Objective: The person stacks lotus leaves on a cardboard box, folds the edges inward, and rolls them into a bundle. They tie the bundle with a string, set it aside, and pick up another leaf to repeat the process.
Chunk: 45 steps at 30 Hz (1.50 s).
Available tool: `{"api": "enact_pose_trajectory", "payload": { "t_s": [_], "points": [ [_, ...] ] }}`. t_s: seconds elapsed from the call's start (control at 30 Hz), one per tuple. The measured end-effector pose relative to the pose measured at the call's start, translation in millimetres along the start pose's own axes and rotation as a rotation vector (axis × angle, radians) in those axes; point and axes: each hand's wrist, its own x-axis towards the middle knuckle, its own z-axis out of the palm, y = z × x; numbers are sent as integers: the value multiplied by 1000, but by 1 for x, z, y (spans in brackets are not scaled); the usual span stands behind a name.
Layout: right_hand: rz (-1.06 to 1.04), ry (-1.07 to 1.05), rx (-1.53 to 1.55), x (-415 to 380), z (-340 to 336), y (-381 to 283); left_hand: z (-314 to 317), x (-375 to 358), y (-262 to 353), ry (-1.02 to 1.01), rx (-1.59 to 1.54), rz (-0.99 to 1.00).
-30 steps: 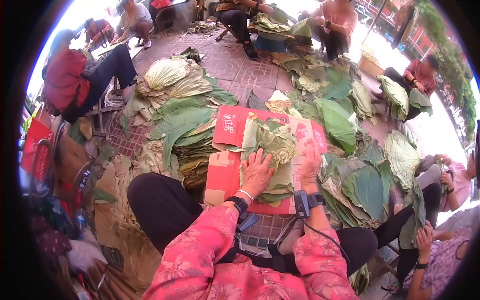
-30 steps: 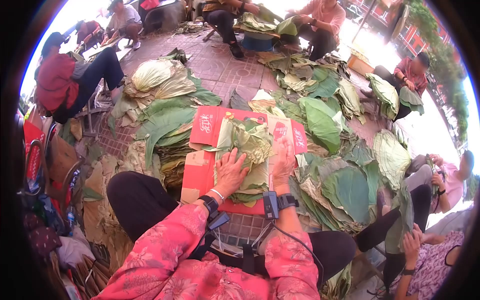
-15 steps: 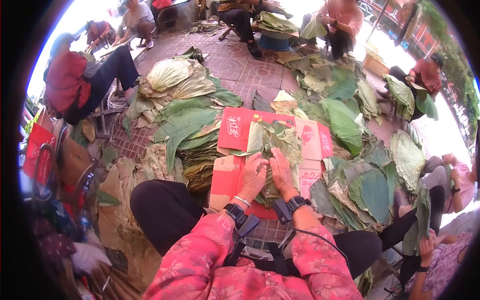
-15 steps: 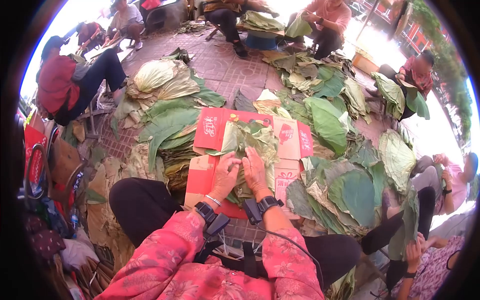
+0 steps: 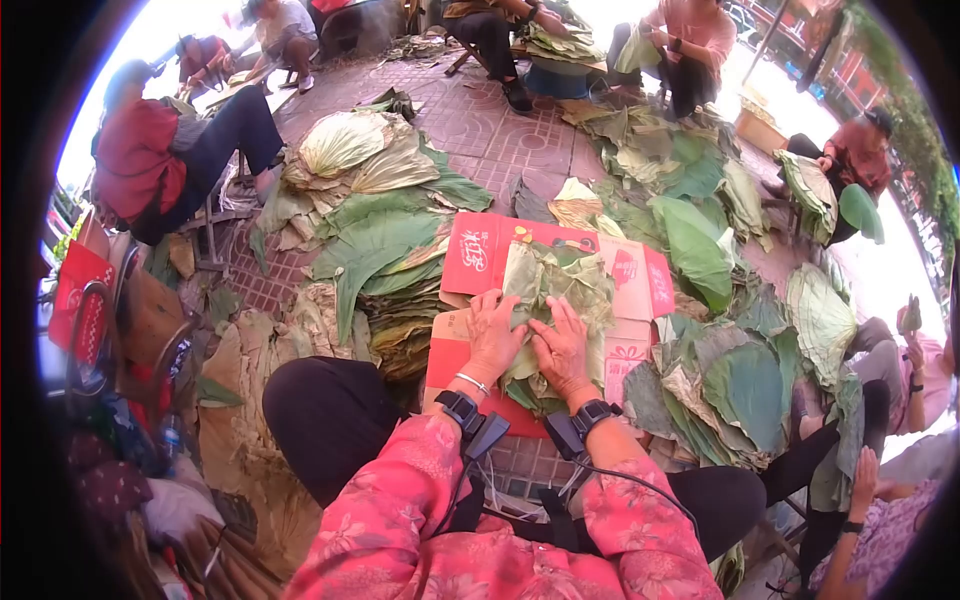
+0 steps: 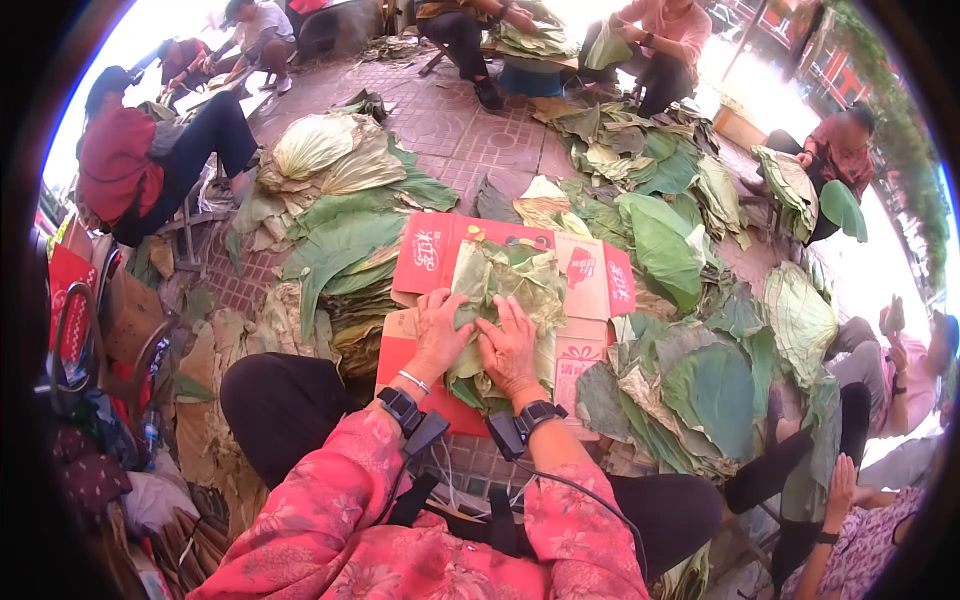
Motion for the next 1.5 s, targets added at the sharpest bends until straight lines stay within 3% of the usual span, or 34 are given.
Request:
{"api": "enact_pose_trajectory", "payload": {
  "t_s": [0.2,0.4,0.5,0.57,0.67,0.77,0.87,0.97,1.07,1.17,1.27,1.37,1.4,1.47,1.5],
  "points": [
    [109,-55,12,4,5,2,-2,8,-9,-33,-26,102],
    [87,-34,-53,6,7,1,-19,28,-10,-268,33,21],
    [90,-25,-44,6,8,0,-33,54,-32,-19,88,75],
    [91,-24,-35,6,7,0,-61,75,-46,-108,94,-207],
    [91,-23,-40,6,6,0,-86,70,-45,24,521,-195],
    [87,-19,-39,6,6,0,-77,48,-33,14,426,-118],
    [96,-25,-23,6,4,-1,-48,15,-16,-420,-237,-406],
    [86,37,28,3,6,3,-29,-7,-3,-399,-228,-351],
    [148,92,178,2,7,8,-20,-15,8,-253,-80,-310],
    [351,186,535,1,8,15,-23,-11,12,-322,6,-292],
    [359,296,448,9,-10,2,-30,-8,23,-361,56,-319],
    [57,160,299,16,-26,-42,-28,-12,24,-337,69,-300],
    [-1,91,322,14,-18,-54,-6,-25,-7,-149,3,-110],
    [-143,-31,362,17,-1,-69,20,-32,-44,-112,-66,-42],
    [-68,-59,345,16,7,-63,9,-27,-33,-135,-182,-123]
  ]
}}
